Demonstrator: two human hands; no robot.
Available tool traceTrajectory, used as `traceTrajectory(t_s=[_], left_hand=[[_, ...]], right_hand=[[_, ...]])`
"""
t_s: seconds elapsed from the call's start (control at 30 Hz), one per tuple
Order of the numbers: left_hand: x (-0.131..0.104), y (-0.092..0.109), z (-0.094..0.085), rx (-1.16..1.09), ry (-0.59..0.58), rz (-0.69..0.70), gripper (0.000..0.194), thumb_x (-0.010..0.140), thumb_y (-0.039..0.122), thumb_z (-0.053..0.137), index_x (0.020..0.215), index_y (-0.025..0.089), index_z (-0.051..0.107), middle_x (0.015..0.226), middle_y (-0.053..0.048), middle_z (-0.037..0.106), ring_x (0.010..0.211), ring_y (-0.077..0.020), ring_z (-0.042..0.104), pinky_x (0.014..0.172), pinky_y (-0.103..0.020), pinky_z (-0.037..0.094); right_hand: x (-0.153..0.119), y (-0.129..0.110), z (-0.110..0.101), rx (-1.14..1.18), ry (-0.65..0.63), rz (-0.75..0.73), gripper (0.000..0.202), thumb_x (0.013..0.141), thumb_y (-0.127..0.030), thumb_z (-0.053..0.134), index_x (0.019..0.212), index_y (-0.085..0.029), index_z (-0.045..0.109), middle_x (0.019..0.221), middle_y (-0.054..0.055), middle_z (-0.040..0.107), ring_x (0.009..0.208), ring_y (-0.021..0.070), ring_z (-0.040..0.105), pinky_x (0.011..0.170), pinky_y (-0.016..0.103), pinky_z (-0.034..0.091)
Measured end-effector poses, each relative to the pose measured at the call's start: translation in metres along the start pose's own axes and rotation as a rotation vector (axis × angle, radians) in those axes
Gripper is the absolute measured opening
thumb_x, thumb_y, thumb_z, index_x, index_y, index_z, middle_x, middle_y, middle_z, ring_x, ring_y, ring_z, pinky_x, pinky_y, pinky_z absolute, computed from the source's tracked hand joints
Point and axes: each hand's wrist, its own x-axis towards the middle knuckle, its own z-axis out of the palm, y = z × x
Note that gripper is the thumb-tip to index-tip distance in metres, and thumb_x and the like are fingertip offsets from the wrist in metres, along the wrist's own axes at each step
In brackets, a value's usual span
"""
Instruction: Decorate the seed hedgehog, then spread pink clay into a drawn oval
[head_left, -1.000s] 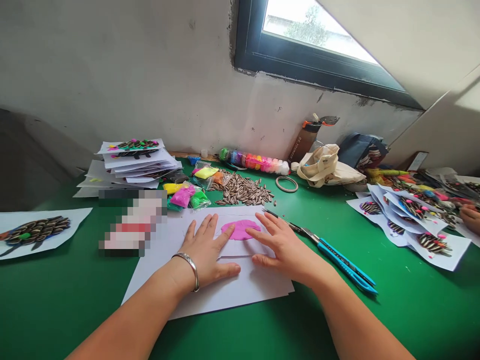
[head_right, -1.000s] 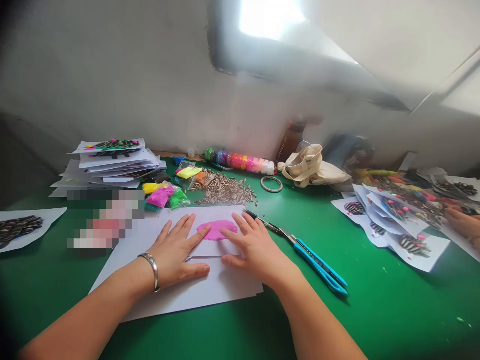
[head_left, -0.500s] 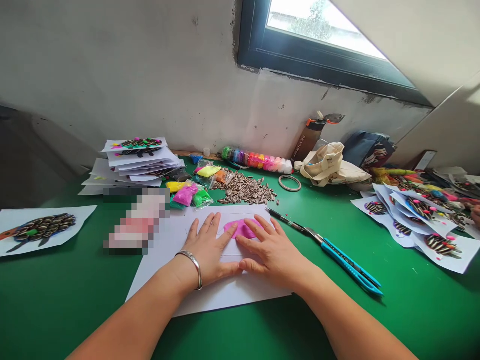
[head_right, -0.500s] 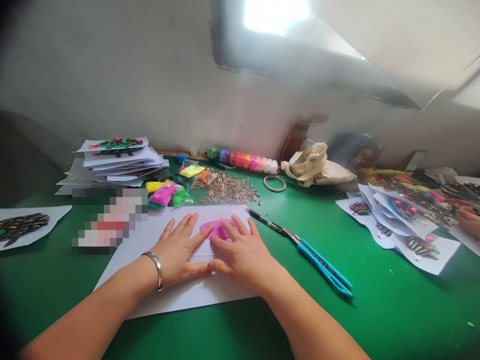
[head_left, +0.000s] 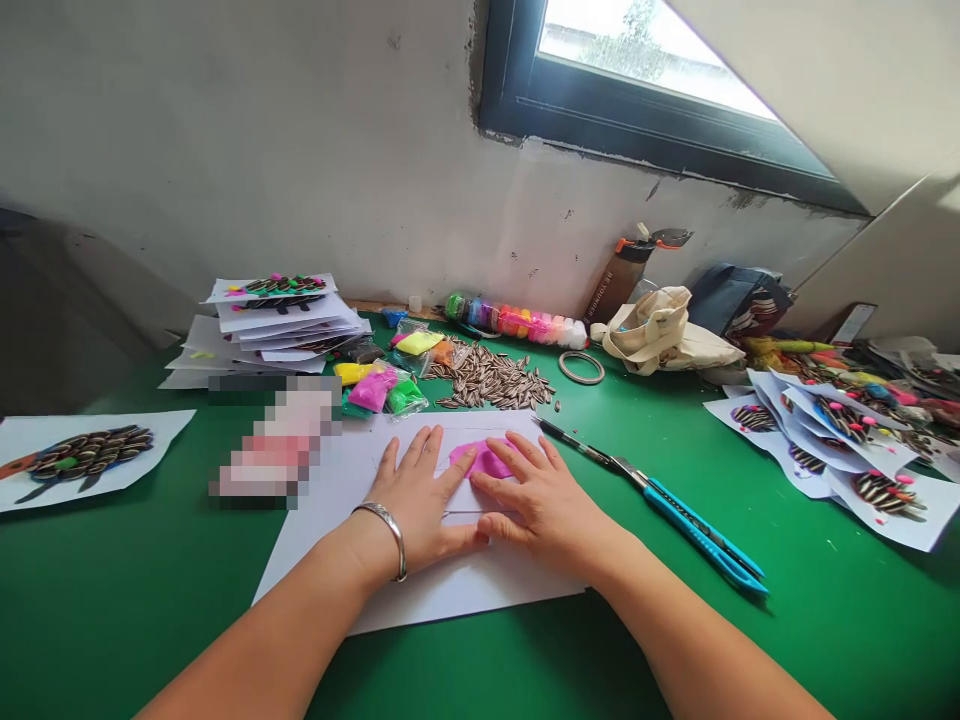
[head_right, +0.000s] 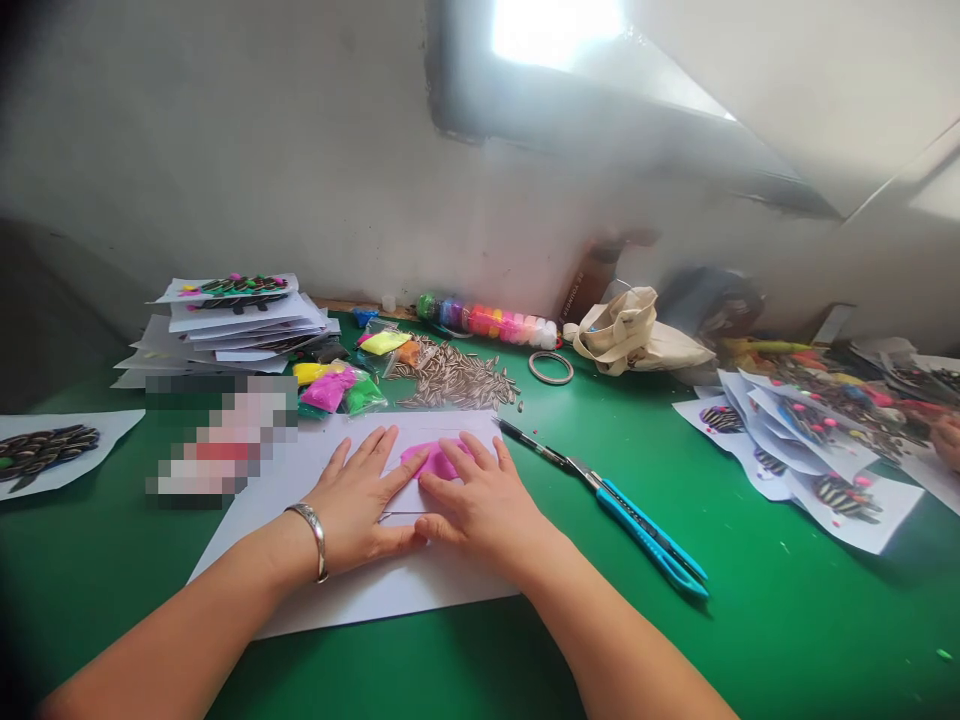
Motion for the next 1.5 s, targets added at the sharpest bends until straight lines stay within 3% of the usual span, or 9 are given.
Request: traceTrajectory(t_s=[0.23, 0.5, 0.67, 0.8, 1.03, 1.17, 1.37, 1.5], left_hand=[[0.0, 0.0, -0.001, 0.01, -0.002, -0.005, 0.093, 0.064, 0.079, 0.048, 0.143, 0.036, 0.024, 0.154, -0.012, 0.01, 0.14, -0.0351, 0.0, 0.108, -0.059, -0.002], [0.0, 0.0, 0.0, 0.002, 0.002, -0.01, 0.093, 0.064, 0.081, 0.046, 0.142, 0.035, 0.026, 0.154, -0.012, 0.011, 0.14, -0.0357, 0.001, 0.108, -0.059, -0.002], [0.0, -0.001, 0.0, -0.007, 0.001, -0.006, 0.093, 0.064, 0.079, 0.05, 0.142, 0.037, 0.026, 0.155, -0.01, 0.008, 0.14, -0.0353, -0.001, 0.108, -0.058, -0.003], [-0.001, 0.001, -0.003, -0.004, -0.008, -0.011, 0.093, 0.065, 0.077, 0.051, 0.143, 0.037, 0.022, 0.154, -0.011, 0.008, 0.14, -0.0348, 0.0, 0.108, -0.058, -0.002], [0.0, 0.0, -0.001, 0.004, -0.005, -0.012, 0.091, 0.065, 0.077, 0.05, 0.142, 0.038, 0.022, 0.154, -0.01, 0.008, 0.14, -0.0343, -0.001, 0.108, -0.059, -0.002], [0.001, -0.001, 0.0, 0.01, -0.007, -0.01, 0.092, 0.064, 0.078, 0.05, 0.143, 0.037, 0.023, 0.155, -0.009, 0.009, 0.14, -0.0346, 0.0, 0.108, -0.058, -0.002], [0.0, 0.0, -0.001, 0.023, -0.007, -0.012, 0.092, 0.064, 0.078, 0.049, 0.142, 0.037, 0.023, 0.154, -0.011, 0.01, 0.14, -0.0337, -0.001, 0.108, -0.058, -0.001], [0.0, 0.0, -0.001, 0.023, -0.009, -0.013, 0.092, 0.064, 0.078, 0.049, 0.143, 0.037, 0.022, 0.154, -0.012, 0.01, 0.14, -0.0335, -0.001, 0.108, -0.058, -0.001]], right_hand=[[-0.001, 0.005, -0.001, 0.041, 0.025, 0.037, 0.05, 0.088, -0.059, 0.039, 0.133, -0.039, 0.044, 0.152, 0.005, 0.022, 0.139, 0.0317, 0.014, 0.107, 0.06, 0.013], [0.001, 0.006, 0.003, 0.005, 0.074, -0.005, 0.046, 0.087, -0.059, 0.041, 0.128, -0.039, 0.051, 0.15, 0.004, 0.029, 0.138, 0.0322, 0.018, 0.107, 0.061, 0.012], [-0.005, 0.029, -0.002, -0.011, 0.211, 0.179, 0.05, 0.09, -0.057, 0.037, 0.134, -0.034, 0.046, 0.149, 0.007, 0.031, 0.136, 0.0305, 0.023, 0.106, 0.06, 0.018], [-0.009, 0.036, -0.004, -0.062, 0.169, 0.221, 0.049, 0.09, -0.057, 0.035, 0.131, -0.035, 0.049, 0.148, 0.006, 0.032, 0.136, 0.0322, 0.023, 0.105, 0.062, 0.018], [-0.006, 0.026, 0.002, -0.114, 0.074, 0.199, 0.052, 0.091, -0.057, 0.031, 0.135, -0.033, 0.043, 0.148, 0.007, 0.031, 0.137, 0.0335, 0.02, 0.105, 0.063, 0.013], [-0.004, 0.024, 0.004, -0.148, 0.084, 0.185, 0.054, 0.091, -0.057, 0.03, 0.134, -0.029, 0.045, 0.146, 0.008, 0.036, 0.136, 0.0342, 0.02, 0.104, 0.065, 0.011], [-0.002, 0.02, 0.004, -0.16, 0.137, 0.192, 0.053, 0.09, -0.057, 0.032, 0.135, -0.031, 0.043, 0.151, 0.008, 0.024, 0.137, 0.0334, 0.018, 0.105, 0.063, 0.012], [0.0, 0.018, 0.006, -0.164, 0.105, 0.173, 0.053, 0.09, -0.058, 0.031, 0.134, -0.031, 0.045, 0.149, 0.008, 0.03, 0.138, 0.0342, 0.017, 0.105, 0.065, 0.009]])
